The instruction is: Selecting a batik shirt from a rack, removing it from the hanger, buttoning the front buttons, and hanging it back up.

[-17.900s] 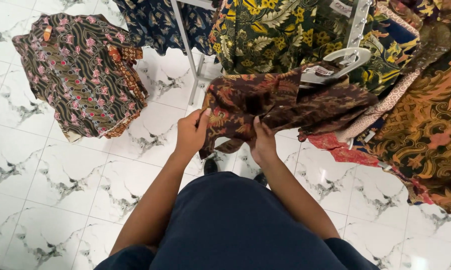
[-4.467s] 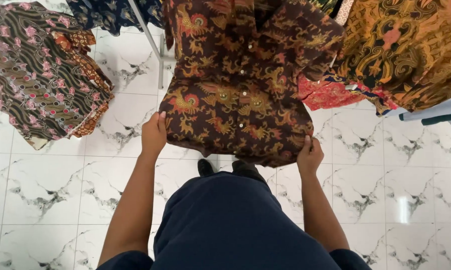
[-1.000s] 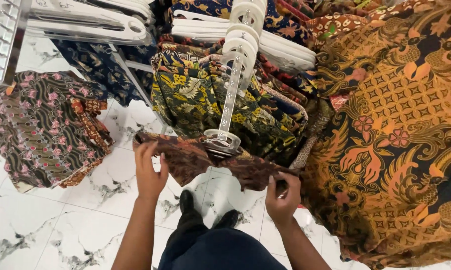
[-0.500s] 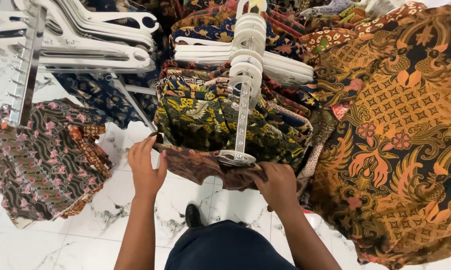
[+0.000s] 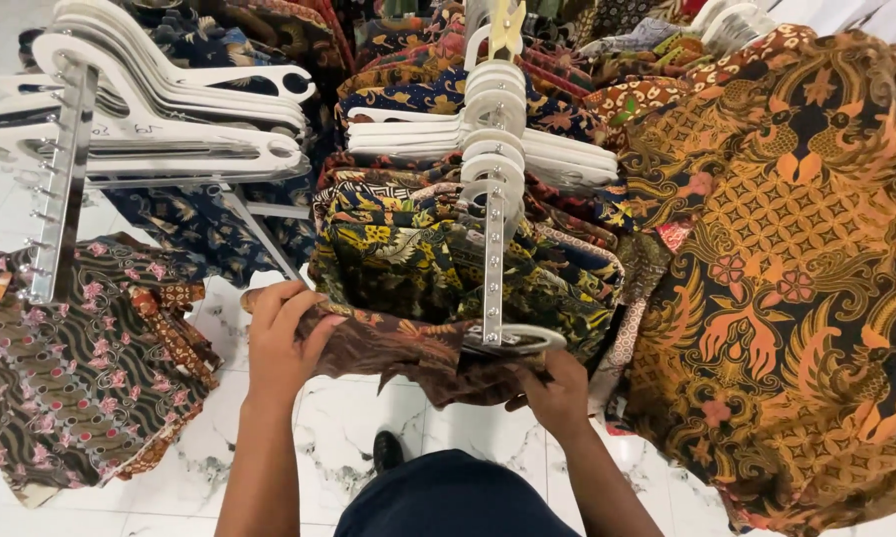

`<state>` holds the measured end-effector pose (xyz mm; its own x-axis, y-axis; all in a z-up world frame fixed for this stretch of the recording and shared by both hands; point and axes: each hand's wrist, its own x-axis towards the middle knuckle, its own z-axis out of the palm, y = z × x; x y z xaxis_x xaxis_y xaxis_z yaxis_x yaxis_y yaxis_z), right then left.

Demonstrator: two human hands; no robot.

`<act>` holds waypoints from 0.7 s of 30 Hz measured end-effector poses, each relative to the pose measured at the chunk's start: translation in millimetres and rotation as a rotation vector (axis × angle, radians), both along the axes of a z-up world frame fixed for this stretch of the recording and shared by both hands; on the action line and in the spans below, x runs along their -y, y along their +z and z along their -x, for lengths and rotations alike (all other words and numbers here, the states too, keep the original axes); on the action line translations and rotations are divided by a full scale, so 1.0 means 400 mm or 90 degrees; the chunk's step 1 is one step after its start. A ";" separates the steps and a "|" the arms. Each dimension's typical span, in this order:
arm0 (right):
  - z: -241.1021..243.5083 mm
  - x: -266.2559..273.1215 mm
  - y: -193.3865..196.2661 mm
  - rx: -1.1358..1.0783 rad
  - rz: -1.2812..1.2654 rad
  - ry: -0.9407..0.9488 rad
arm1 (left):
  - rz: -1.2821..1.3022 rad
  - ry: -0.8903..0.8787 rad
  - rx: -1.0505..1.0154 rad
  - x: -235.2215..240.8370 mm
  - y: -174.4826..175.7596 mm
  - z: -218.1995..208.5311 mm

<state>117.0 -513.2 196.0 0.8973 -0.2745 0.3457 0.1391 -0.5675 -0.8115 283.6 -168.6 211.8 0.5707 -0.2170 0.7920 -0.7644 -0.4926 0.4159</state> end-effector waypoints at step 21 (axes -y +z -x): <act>-0.190 0.078 0.193 -0.108 0.205 -0.224 | 0.144 -0.078 -0.170 0.165 0.058 -0.178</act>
